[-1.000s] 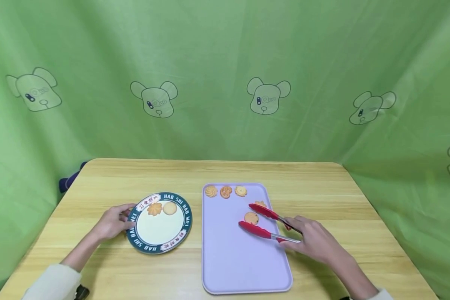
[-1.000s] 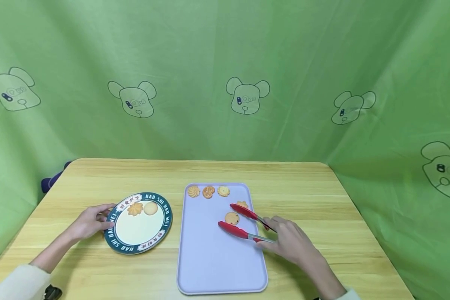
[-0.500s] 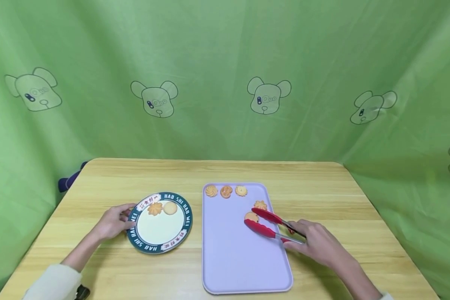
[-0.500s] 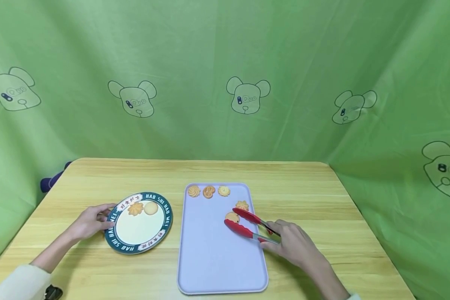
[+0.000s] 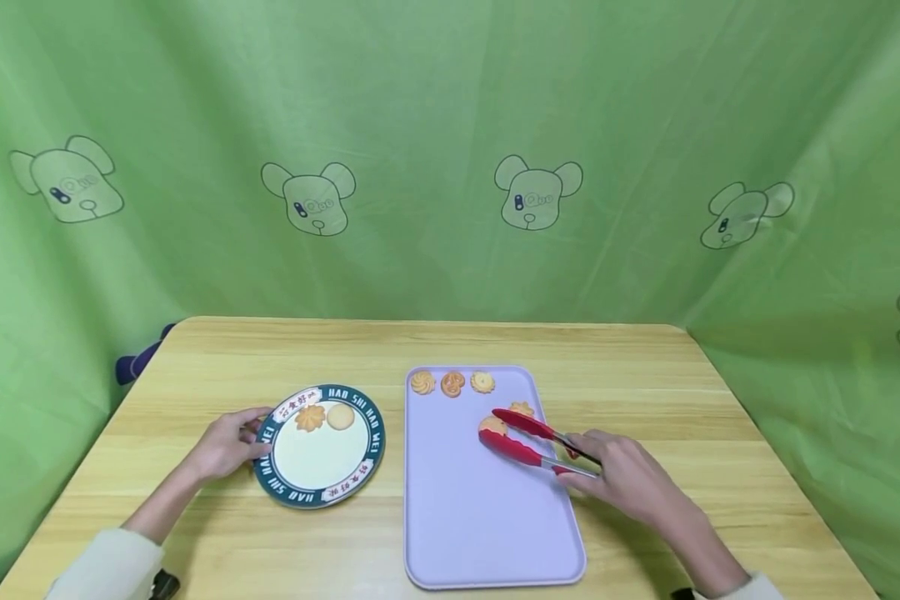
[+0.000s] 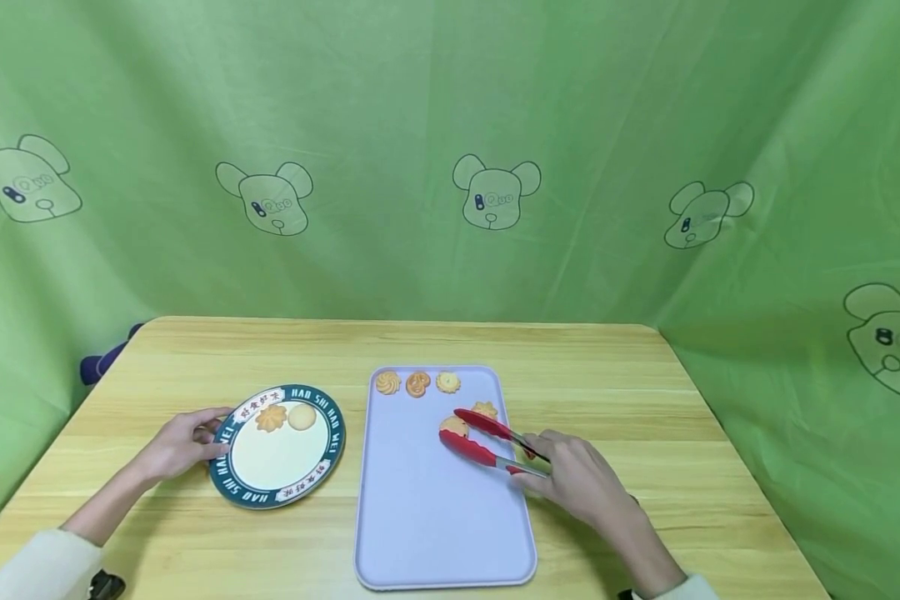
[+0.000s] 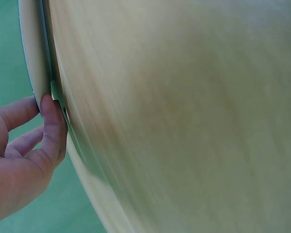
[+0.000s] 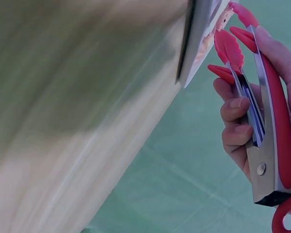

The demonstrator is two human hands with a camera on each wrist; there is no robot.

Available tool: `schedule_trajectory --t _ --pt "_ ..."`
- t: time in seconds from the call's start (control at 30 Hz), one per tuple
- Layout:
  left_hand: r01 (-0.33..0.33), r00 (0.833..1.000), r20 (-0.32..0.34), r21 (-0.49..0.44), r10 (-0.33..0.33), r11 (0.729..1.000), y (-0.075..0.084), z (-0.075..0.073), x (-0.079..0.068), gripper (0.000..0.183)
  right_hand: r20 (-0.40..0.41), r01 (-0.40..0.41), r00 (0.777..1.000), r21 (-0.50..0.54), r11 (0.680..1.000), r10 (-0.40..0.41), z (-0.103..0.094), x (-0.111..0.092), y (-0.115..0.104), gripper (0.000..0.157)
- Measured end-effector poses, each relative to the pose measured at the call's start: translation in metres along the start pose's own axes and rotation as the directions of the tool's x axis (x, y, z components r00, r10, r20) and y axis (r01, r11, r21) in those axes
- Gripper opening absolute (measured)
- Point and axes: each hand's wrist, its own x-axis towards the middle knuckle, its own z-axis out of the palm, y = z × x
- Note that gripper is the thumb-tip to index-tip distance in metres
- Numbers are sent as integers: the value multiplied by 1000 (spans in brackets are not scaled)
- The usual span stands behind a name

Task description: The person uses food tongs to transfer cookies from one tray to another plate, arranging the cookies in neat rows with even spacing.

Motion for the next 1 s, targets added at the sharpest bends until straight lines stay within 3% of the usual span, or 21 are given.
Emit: schedule_trajectory --t 0.47,1.0 --pt "1 1000 5 -13 -1 1000 -6 3 -2 62 -57 164 985 20 986 -163 14 46 -45 57" --pt "-14 1000 5 -60 14 998 -2 1 0 54 0 291 957 22 956 -291 26 104 -129 58"
